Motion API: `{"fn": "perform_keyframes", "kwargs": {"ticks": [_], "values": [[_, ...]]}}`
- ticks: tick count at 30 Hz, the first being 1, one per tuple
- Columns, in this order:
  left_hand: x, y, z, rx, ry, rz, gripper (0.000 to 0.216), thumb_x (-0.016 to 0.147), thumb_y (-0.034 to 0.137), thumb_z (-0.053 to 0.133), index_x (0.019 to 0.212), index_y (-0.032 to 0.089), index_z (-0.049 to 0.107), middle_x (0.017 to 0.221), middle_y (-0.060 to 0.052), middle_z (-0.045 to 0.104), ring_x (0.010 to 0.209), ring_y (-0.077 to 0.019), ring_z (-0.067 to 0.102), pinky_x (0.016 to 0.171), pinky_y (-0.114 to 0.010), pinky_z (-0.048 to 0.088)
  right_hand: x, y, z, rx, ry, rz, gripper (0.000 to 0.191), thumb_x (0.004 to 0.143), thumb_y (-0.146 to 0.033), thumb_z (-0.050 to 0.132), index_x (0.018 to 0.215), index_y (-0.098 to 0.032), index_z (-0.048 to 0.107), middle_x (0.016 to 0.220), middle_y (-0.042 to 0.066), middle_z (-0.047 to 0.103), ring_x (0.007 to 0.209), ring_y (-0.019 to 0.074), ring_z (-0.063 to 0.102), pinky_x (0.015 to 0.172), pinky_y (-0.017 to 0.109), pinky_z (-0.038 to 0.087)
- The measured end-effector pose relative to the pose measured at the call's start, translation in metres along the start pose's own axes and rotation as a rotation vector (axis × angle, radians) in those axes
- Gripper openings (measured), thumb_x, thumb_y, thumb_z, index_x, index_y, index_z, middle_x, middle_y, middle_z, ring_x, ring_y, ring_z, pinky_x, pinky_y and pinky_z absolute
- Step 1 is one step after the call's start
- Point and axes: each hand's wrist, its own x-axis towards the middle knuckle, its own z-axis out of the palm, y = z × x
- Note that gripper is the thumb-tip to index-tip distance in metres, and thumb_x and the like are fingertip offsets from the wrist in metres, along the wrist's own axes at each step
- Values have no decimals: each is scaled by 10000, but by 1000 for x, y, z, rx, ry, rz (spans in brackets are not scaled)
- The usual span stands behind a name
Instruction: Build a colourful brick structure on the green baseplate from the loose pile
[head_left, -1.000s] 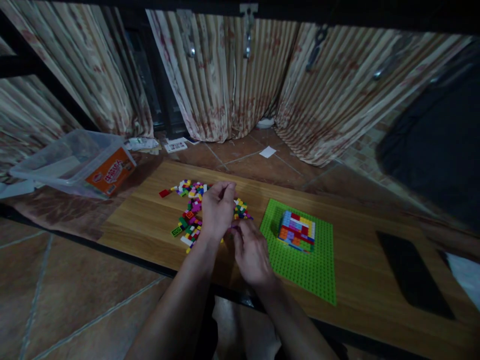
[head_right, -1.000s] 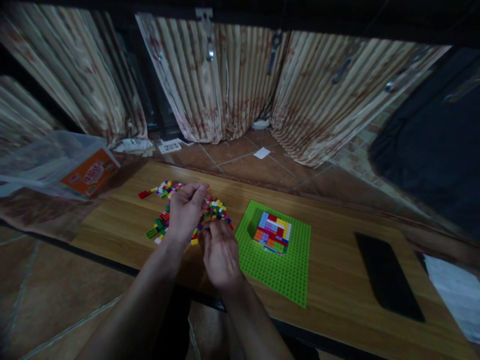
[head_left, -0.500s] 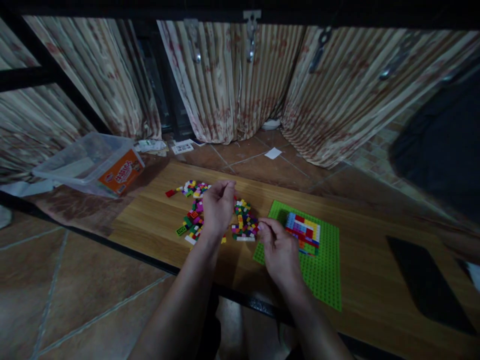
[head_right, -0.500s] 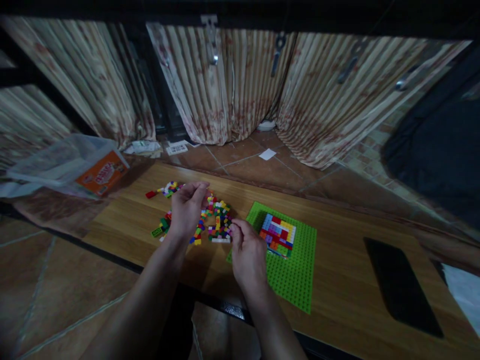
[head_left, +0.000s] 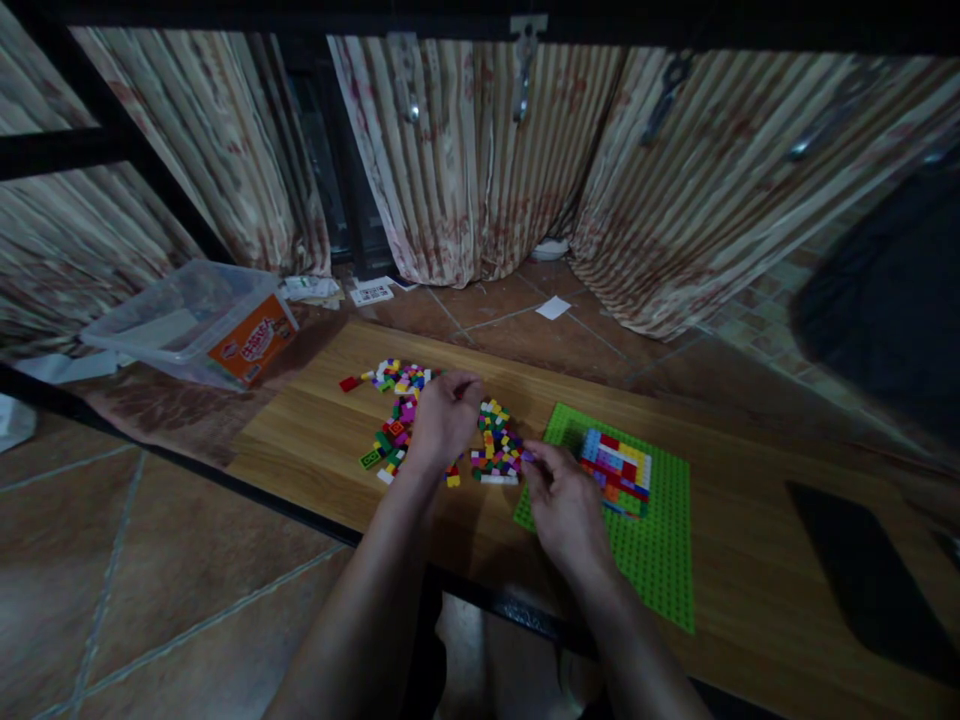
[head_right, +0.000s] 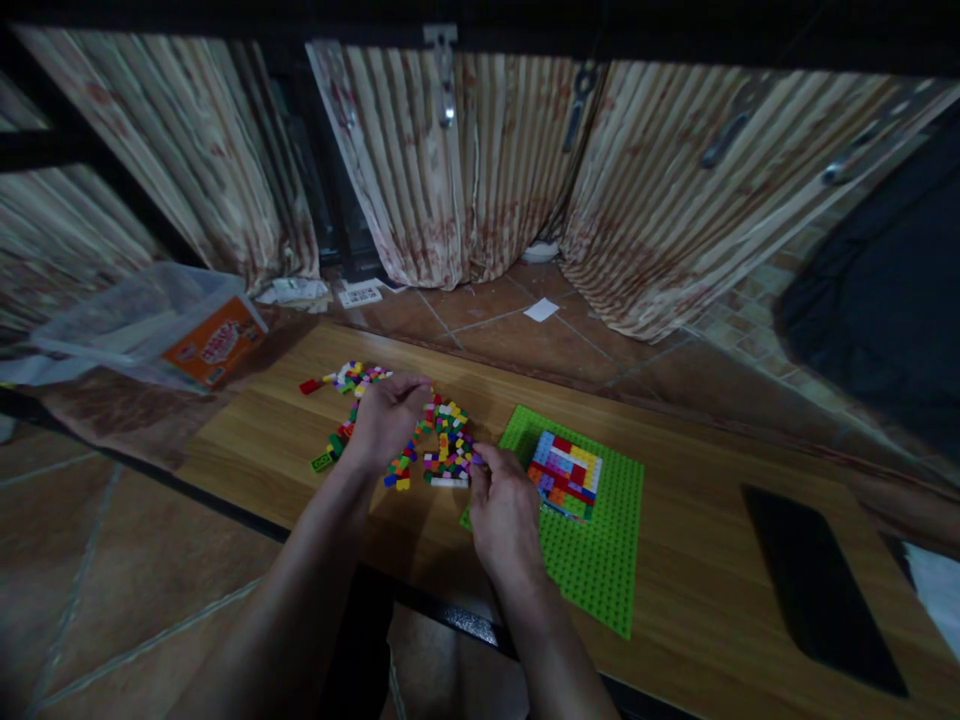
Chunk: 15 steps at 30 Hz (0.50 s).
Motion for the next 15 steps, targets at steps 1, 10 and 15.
{"fn": "perform_keyframes", "kwargs": {"ticks": [1,10,15], "values": [[1,-3,-2,75,-8,4,189,787,194,527,853,129,691,771,-9,683,713,-122,610,674,-217,474,0,0,1,-1,-5,-2,258,868,-200,509,1057,-140,674,1027,110,704,909,227,673,839,370,519],[-12,3,0,551,-370,48,391,769,60,461,1049,171,711,986,-53,737,927,-162,664,849,-258,488,-1,-4,5,16,-61,12,226,847,-221,538,1016,-160,676,977,91,704,880,225,672,811,364,514],[-20,7,10,676,-421,36,345,764,114,522,1036,210,711,1024,-44,737,978,-173,663,891,-264,480,-2,-6,3,34,-74,-14,217,843,-219,550,1023,-178,665,989,72,689,886,210,658,797,340,503]]}}
